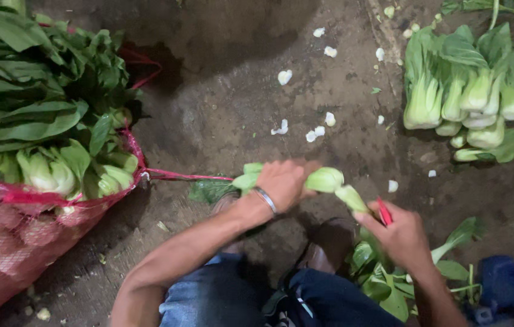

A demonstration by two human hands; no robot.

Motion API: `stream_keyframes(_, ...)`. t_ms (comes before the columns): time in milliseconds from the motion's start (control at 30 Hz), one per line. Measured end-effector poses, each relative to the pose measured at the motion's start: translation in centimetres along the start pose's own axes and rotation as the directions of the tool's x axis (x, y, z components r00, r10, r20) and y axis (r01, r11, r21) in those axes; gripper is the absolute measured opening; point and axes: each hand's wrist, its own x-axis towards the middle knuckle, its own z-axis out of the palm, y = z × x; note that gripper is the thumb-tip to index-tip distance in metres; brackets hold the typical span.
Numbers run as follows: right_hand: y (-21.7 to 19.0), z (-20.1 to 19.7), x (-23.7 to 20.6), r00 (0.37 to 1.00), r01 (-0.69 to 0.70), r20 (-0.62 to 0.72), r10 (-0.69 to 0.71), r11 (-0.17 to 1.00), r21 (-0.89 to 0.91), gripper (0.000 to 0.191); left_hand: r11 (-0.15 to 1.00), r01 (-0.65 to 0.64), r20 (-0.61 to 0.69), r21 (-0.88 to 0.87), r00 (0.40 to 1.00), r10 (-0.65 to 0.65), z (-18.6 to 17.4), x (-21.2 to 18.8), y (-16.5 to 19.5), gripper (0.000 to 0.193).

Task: The person trims the root ends of bok choy using a small knife. They pick each stalk from a red mesh bag, cut the base, and place the trimmed vegetable on the floor next to a growing pile.

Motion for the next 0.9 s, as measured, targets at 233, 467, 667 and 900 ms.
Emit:
stream_keyframes(233,15.6,-0.8,-4.4,0.952,-0.125,0.287,0.107,0.991,0.046,0.039,0.974,-0.04,-0.352,-0.221,0.935,-0.041,-5.2,0.9,-3.4,0.054)
stream_keyframes(467,11.4,-0.9,-4.0,0.977,-0.032,-0.21,-0.037,0.948,-0.317,0.052,0.724,-0.078,-0.057,-0.686,0.997,0.053,-3.3,0.2,-2.1,0.047)
stream_keyframes(667,-5.0,0.6,-0.5,0.64,0.706,-0.48,-0.6,0.706,0.057,0.062,0.325,0.124,0.223,-0.938,0.931,0.29,-1.3,-0.6,0.4,0.052)
stream_keyframes(900,-10.2,-2.7,2.2,0.63,0.774,-0.261,-0.732,0.618,0.135,0.04,0.418,0.364,0.491,-0.832,0.834,0.252,-0.7,-1.7,-3.1,0.04)
